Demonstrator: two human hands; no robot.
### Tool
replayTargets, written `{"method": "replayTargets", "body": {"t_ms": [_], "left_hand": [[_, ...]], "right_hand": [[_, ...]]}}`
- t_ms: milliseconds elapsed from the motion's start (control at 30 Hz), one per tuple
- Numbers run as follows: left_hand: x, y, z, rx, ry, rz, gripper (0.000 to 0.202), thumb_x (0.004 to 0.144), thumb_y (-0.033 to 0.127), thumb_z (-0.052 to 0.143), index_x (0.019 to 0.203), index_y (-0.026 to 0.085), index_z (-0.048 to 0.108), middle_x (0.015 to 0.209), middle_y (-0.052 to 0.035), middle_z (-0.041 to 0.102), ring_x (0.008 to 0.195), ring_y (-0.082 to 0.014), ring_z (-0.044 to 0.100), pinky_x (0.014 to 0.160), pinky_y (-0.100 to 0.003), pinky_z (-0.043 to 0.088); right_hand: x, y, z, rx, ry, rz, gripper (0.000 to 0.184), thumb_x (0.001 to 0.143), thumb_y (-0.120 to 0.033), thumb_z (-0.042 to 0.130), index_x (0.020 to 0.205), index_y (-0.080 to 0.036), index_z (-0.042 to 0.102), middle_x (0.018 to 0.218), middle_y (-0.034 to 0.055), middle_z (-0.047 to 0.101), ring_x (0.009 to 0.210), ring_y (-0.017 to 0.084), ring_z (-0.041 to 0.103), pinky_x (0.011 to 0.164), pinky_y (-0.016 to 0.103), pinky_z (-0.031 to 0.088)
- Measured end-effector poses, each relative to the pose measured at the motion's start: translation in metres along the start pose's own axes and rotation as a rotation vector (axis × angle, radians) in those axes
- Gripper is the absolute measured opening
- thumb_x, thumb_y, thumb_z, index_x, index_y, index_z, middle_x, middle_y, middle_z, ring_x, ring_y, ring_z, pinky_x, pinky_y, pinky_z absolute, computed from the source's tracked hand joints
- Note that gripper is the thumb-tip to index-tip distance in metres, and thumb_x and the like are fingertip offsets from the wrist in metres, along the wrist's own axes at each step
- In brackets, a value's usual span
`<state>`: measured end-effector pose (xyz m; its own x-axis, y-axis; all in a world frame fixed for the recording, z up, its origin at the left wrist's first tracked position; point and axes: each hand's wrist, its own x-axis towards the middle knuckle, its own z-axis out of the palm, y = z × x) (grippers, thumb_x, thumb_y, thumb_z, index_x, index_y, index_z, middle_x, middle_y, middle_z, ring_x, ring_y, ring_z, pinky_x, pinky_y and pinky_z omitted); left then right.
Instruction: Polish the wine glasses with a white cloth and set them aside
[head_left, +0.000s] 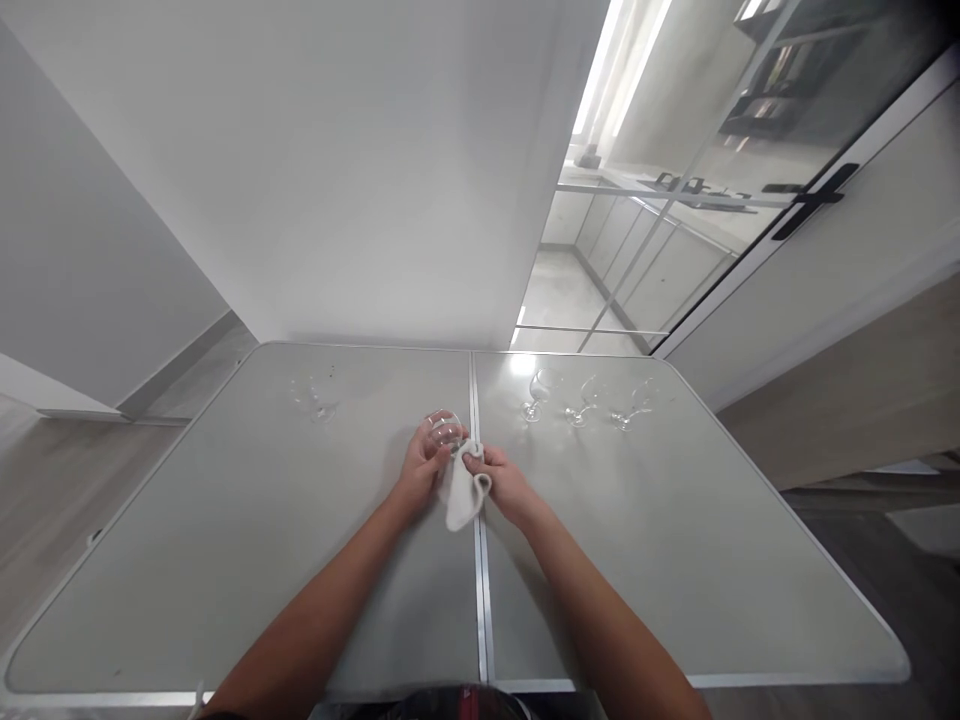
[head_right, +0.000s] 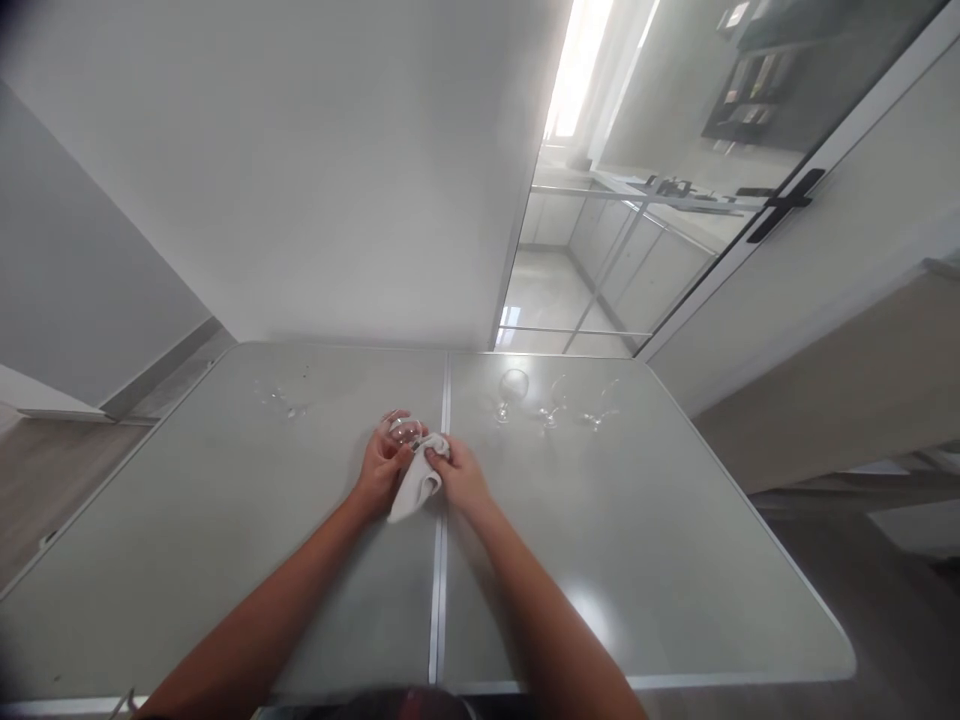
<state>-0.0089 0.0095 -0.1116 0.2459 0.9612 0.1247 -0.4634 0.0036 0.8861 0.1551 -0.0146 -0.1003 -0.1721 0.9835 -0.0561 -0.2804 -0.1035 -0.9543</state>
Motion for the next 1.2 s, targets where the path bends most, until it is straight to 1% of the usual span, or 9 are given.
{"method": "replayTargets", "body": {"t_ms": [133,200,367,433,633,733,833,1000,1200], "left_hand": [[0.005,0.003,0.003,0.019,0.132,0.146,0.071,0.071,0.034,0.087,0.124,0.029,0.041,0.111,-0.0055,0.068,0.094,-0.0213,0.073,0.089,-0.037,0.056],[0.006,0.004,0.006,0.019,0.169,0.177,0.069,0.071,0.031,0.087,0.121,0.031,0.039,0.115,-0.0048,0.067,0.096,-0.0224,0.074,0.090,-0.039,0.057],[0.004,0.006,0.013,0.113,0.298,0.235,0.065,0.071,0.027,0.086,0.114,0.029,0.038,0.096,0.0003,0.069,0.090,-0.0192,0.074,0.087,-0.036,0.058],[0.004,0.006,0.012,0.161,0.321,0.237,0.064,0.071,0.028,0.086,0.115,0.028,0.039,0.090,0.0013,0.069,0.086,-0.0185,0.074,0.086,-0.035,0.059],[0.006,0.009,0.002,0.370,0.447,0.245,0.062,0.065,0.028,0.086,0.112,0.024,0.047,0.090,0.0015,0.065,0.081,-0.0148,0.070,0.078,-0.028,0.059],[0.005,0.010,0.003,0.395,0.431,0.245,0.061,0.063,0.028,0.087,0.109,0.023,0.047,0.085,0.0030,0.063,0.078,-0.0133,0.067,0.076,-0.028,0.059],[0.004,0.012,0.007,0.387,0.420,0.258,0.058,0.065,0.027,0.085,0.108,0.023,0.046,0.081,0.0040,0.062,0.075,-0.0128,0.066,0.077,-0.029,0.059],[0.005,0.014,0.004,0.445,0.546,0.276,0.059,0.063,0.019,0.083,0.111,0.025,0.047,0.082,0.0045,0.062,0.074,-0.0119,0.066,0.072,-0.024,0.057],[0.002,0.009,0.009,0.469,0.461,0.254,0.052,0.063,0.019,0.081,0.106,0.024,0.051,0.078,0.0057,0.060,0.069,-0.0109,0.063,0.067,-0.022,0.054]], "right_hand": [[0.003,-0.004,-0.002,-0.148,0.505,-0.247,0.029,0.091,-0.046,0.063,0.100,-0.018,0.063,0.091,0.0024,0.066,0.082,0.017,0.060,0.078,0.029,0.048],[0.002,-0.005,0.000,-0.168,0.621,-0.279,0.029,0.091,-0.045,0.062,0.105,-0.020,0.061,0.096,0.0029,0.067,0.088,0.018,0.061,0.082,0.030,0.049],[0.002,0.000,0.013,0.094,0.291,-0.129,0.036,0.087,-0.040,0.063,0.117,-0.021,0.061,0.112,0.0070,0.069,0.100,0.023,0.065,0.085,0.034,0.053],[0.003,0.004,0.015,0.099,0.231,-0.085,0.037,0.088,-0.041,0.063,0.118,-0.020,0.063,0.114,0.0075,0.070,0.102,0.024,0.065,0.087,0.036,0.053],[0.003,0.007,0.010,-0.131,0.280,-0.191,0.036,0.082,-0.039,0.073,0.111,-0.017,0.069,0.106,0.0077,0.073,0.099,0.024,0.066,0.091,0.036,0.052],[0.001,0.005,0.011,-0.013,0.297,-0.170,0.039,0.082,-0.039,0.073,0.114,-0.018,0.068,0.109,0.0072,0.073,0.100,0.024,0.066,0.091,0.036,0.053],[0.002,0.004,0.012,0.107,0.236,-0.077,0.040,0.086,-0.046,0.068,0.116,-0.020,0.068,0.114,0.0082,0.072,0.099,0.025,0.068,0.087,0.037,0.054],[0.001,0.001,0.010,-0.256,0.220,-0.104,0.036,0.082,-0.045,0.074,0.103,-0.016,0.073,0.099,0.0070,0.075,0.094,0.026,0.067,0.087,0.037,0.053],[0.003,0.001,0.008,-0.181,0.202,-0.151,0.043,0.087,-0.049,0.068,0.118,-0.018,0.070,0.117,0.0090,0.073,0.111,0.028,0.066,0.099,0.041,0.051]]}}
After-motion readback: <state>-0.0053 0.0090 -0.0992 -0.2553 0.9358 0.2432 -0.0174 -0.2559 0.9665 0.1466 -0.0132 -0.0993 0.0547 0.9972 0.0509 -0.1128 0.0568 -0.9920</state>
